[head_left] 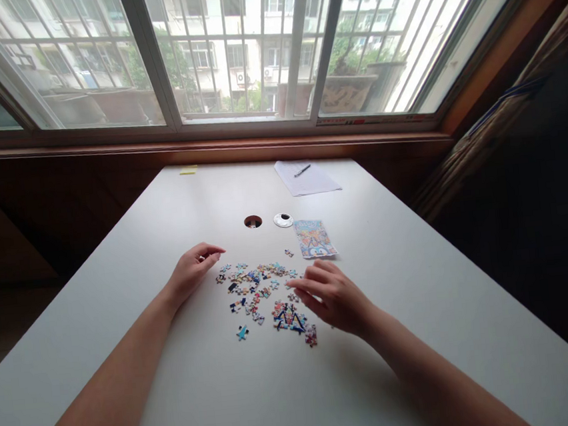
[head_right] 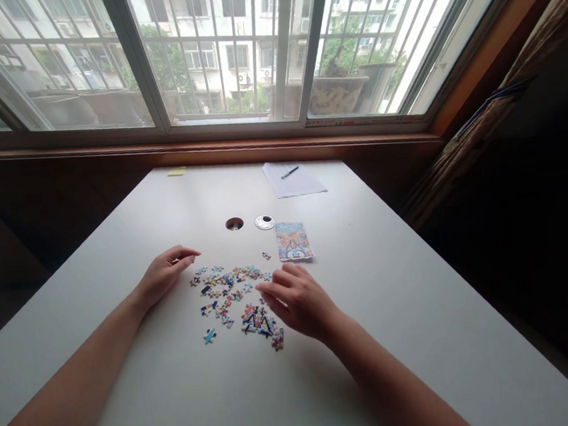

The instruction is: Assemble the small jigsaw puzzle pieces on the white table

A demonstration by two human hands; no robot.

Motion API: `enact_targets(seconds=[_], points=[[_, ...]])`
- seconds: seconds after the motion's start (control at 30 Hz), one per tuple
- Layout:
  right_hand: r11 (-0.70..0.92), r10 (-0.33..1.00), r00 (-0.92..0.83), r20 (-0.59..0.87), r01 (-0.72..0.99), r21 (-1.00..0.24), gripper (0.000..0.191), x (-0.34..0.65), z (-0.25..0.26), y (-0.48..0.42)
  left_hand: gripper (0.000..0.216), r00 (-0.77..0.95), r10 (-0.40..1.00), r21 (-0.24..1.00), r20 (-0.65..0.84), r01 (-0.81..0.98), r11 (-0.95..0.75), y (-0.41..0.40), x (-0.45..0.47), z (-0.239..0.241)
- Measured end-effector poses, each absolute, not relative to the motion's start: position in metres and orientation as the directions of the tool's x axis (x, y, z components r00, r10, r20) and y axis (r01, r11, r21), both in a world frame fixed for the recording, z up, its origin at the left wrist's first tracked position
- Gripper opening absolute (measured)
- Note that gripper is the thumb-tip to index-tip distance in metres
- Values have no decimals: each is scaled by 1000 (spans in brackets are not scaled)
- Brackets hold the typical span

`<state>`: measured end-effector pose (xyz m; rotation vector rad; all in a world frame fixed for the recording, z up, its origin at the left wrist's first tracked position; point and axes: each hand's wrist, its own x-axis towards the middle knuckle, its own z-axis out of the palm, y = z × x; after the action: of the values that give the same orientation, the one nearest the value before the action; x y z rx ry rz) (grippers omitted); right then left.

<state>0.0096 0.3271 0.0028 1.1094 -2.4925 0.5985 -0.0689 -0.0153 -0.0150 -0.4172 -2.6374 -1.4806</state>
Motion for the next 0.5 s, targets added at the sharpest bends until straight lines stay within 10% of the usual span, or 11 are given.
enact_targets(seconds=[0.5], points=[[661, -264, -790, 553, -566, -492, 25, -19, -16, 366, 22, -907, 368, 772, 206, 382, 509, -17, -68, -18]])
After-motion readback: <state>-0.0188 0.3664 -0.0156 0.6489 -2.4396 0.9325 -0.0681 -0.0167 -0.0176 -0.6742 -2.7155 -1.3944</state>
